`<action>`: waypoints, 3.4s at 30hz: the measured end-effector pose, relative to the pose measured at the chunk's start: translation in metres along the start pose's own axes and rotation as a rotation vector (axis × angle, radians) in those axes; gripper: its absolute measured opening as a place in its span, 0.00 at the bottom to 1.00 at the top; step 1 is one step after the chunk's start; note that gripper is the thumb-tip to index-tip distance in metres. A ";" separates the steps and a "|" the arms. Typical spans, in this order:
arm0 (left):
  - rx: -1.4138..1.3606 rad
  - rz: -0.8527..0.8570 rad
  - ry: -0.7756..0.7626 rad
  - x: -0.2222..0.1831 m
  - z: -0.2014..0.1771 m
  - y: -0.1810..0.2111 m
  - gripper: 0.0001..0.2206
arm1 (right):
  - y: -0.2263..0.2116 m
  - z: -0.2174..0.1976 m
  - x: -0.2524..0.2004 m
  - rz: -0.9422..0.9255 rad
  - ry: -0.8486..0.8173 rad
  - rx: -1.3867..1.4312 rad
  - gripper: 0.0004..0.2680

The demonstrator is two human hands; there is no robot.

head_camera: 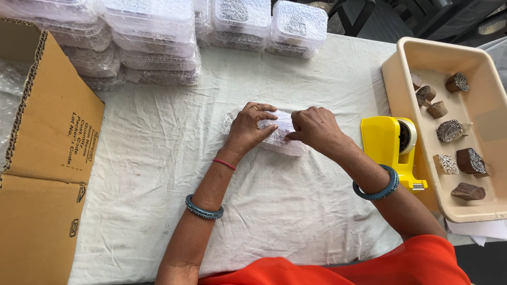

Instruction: The person wipes a clear plastic container with a cloth, places a decorative metal object inside, and closes the lid. They then wrap the container in bubble wrap and secure it with tape from a dispenser. The wrapped package is placed into a cardboard box.

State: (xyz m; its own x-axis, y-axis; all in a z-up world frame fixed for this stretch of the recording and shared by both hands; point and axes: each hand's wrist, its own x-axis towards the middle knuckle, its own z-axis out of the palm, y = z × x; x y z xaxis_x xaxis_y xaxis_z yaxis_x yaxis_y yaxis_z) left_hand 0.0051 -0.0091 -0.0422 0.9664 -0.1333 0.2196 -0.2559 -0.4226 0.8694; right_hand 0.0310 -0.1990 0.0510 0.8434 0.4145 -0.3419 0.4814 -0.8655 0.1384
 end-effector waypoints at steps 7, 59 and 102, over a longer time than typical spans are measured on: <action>-0.014 -0.010 -0.004 0.000 -0.001 0.001 0.10 | 0.013 -0.003 -0.006 0.022 -0.022 0.047 0.17; 0.065 -0.008 -0.007 -0.004 -0.005 0.014 0.08 | 0.017 0.067 -0.033 -0.022 0.541 0.767 0.04; 0.405 0.225 -0.038 -0.017 -0.055 0.003 0.35 | -0.018 0.078 -0.017 -0.128 0.494 0.388 0.18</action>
State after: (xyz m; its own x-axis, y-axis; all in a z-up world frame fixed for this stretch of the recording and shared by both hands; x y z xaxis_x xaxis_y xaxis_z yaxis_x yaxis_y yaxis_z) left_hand -0.0108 0.0408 -0.0193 0.8861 -0.2918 0.3600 -0.4551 -0.6943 0.5575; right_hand -0.0112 -0.2127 -0.0184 0.8401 0.5217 0.1485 0.5422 -0.8010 -0.2537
